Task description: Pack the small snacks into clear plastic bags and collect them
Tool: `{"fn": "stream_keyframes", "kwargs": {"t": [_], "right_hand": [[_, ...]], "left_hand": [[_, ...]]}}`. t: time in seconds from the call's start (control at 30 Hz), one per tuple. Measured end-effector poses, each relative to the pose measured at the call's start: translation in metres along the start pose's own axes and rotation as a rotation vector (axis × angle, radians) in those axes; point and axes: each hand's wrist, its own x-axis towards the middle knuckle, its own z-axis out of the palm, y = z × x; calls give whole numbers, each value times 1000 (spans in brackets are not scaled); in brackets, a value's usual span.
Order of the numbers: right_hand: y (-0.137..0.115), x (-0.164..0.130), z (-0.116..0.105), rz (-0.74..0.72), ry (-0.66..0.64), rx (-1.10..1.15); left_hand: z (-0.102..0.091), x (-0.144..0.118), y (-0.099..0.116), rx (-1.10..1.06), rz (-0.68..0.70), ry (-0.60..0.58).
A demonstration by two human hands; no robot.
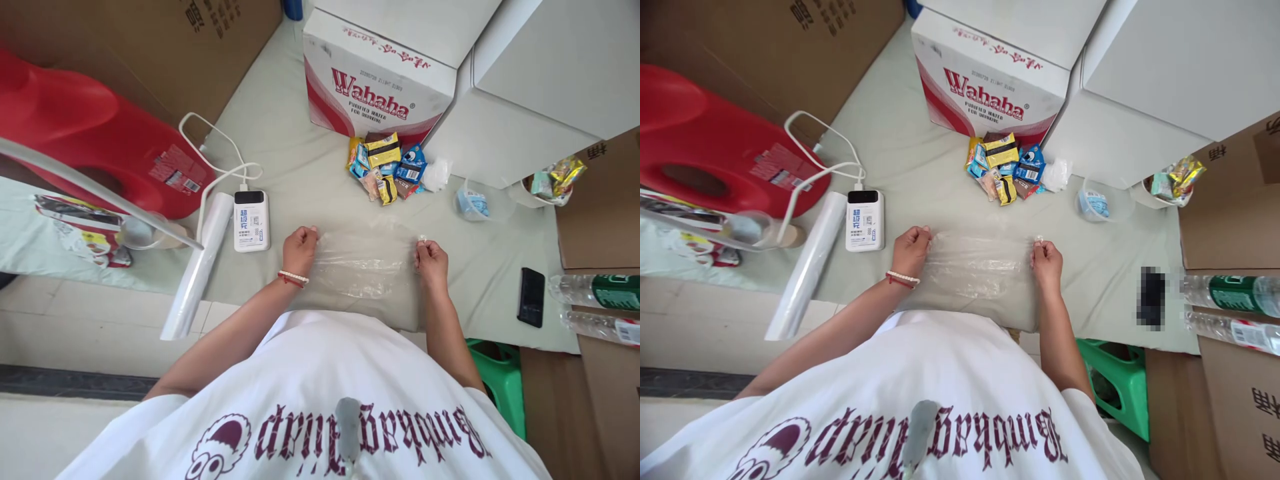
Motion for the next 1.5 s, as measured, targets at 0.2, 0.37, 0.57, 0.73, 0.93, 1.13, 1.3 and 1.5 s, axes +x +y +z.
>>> {"fn": "stream_keyframes", "kwargs": {"t": [0.2, 0.37, 0.57, 0.73, 0.93, 1.13, 1.3, 1.5], "right_hand": [[7, -5, 8, 7, -27, -8], [0, 4, 13, -85, -64, -109], [7, 9, -8, -92, 10, -253], [19, 2, -15, -67, 35, -279], [17, 3, -3, -133, 4, -276], [19, -3, -9, -126, -4, -258], [19, -2, -8, -118, -22, -227], [15, 18, -4, -206, -3, -358]], "left_hand": [[-11, -27, 10, 489, 676, 60], [10, -25, 14, 809, 953, -640], [15, 1, -4, 960, 590, -313], [14, -3, -3, 854, 548, -151], [47, 18, 10, 721, 511, -201], [49, 38, 26, -3, 313, -516], [28, 53, 24, -104, 138, -346], [10, 46, 19, 443, 443, 245]]}}
